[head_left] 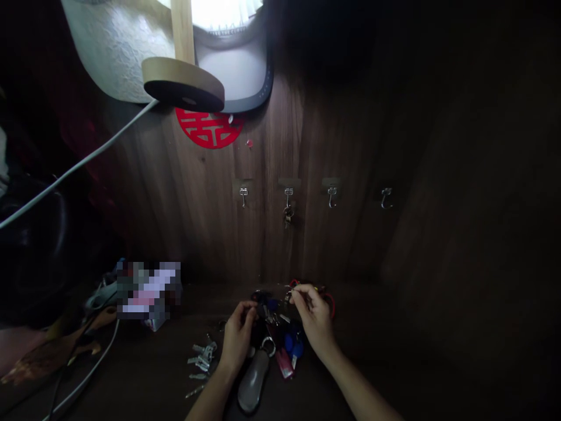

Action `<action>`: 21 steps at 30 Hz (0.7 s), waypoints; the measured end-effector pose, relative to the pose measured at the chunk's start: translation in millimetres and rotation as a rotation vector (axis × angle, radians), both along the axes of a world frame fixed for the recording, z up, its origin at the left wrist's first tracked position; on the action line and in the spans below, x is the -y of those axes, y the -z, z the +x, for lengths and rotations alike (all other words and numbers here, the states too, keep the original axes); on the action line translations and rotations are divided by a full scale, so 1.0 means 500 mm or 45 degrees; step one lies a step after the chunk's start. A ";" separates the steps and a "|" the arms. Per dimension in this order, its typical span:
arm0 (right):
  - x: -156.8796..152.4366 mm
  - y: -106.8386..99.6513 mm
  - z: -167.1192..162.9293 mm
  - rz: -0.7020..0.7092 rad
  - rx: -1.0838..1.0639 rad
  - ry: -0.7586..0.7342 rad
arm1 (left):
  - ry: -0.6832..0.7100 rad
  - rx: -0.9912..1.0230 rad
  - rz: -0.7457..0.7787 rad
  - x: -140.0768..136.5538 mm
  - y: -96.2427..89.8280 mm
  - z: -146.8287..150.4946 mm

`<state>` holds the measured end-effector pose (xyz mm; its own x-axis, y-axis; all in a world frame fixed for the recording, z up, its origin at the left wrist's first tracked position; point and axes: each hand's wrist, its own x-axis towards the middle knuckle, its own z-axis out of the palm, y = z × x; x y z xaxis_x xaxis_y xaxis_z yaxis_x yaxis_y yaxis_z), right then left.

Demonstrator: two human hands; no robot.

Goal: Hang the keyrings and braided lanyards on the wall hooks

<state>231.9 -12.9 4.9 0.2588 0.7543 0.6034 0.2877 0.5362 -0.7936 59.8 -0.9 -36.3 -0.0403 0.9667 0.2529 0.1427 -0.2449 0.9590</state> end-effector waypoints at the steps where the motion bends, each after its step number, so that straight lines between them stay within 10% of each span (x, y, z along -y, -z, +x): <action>1: -0.007 -0.010 0.002 0.002 0.004 0.002 | 0.001 -0.044 0.005 0.001 0.001 0.000; 21: -0.180 -0.293 0.032 0.179 -0.224 -0.010 | -0.032 -0.149 0.009 0.002 0.001 0.002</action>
<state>248.1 77.2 151.4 0.3639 0.6683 0.6488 0.1464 0.6469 -0.7484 60.6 -1.8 -37.0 -0.0343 0.9639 0.2642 0.2600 -0.2466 0.9336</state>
